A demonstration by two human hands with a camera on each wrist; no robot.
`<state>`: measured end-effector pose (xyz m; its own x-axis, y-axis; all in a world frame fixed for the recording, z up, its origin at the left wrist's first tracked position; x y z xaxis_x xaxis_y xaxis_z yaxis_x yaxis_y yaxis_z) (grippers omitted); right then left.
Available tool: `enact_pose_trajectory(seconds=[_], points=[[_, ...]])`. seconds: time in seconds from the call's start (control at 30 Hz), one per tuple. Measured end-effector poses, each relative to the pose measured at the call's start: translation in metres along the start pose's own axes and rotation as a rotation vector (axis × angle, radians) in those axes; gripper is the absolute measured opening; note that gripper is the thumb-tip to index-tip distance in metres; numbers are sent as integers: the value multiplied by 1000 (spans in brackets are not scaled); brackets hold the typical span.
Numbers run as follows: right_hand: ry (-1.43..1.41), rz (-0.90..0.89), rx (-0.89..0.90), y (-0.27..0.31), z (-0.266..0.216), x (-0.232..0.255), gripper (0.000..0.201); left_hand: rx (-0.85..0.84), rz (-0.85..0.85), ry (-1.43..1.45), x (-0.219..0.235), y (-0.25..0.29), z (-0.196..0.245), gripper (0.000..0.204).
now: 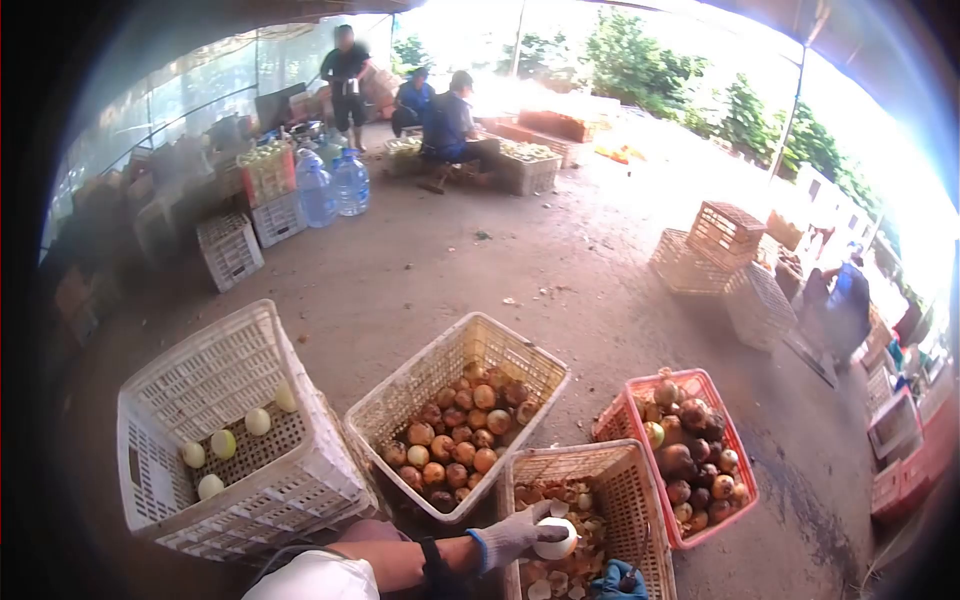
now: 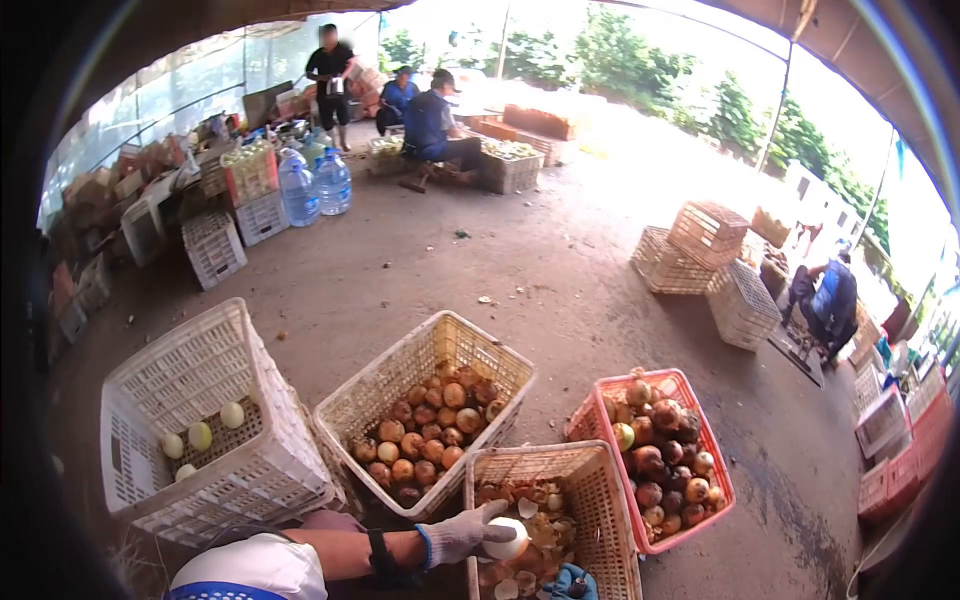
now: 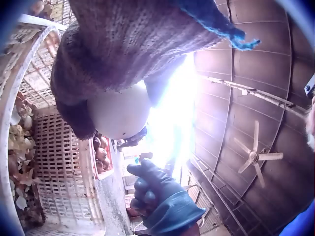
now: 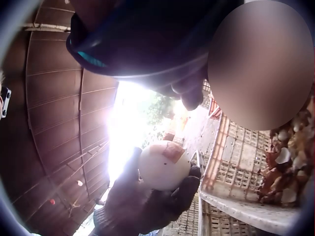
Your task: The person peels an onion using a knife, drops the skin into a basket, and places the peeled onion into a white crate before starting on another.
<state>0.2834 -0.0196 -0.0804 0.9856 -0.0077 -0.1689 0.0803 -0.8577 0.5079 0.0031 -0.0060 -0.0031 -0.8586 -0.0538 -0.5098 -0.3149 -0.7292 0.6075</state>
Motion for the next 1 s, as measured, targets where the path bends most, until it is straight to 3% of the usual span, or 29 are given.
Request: enact_pose_trajectory(seconds=[0.03, 0.17, 0.3, 0.63, 0.83, 1.0], points=[[16, -4, -12, -1, 4, -1, 49, -30, 72, -3, -1, -1, -3, 71], [-161, -21, -21, 18, -37, -40, 49, -14, -54, 113, 5, -14, -10, 80], [-235, -30, -35, 29, -53, -55, 49, -60, -44, 38, 15, -35, -22, 93], [-318, -39, -78, 42, -62, -64, 49, -72, 17, 34, 15, -22, -10, 96], [-344, -47, -95, 45, -67, -69, 48, -24, -25, 186, 18, -23, -8, 101], [-367, -57, -104, 45, -70, -71, 48, -42, -32, 149, 19, -23, -11, 104]])
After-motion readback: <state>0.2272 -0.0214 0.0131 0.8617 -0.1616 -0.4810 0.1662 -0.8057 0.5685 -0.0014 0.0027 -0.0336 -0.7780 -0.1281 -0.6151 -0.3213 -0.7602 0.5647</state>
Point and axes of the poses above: each hand's wrist, its own y-axis away from the middle knuckle, its own x-axis out of the back of the hand, z = x × y, the point moved 2 cm from there along -y, towards the middle knuckle, and after that the axes turned 6 degrees about x, right-handed, at the moved point
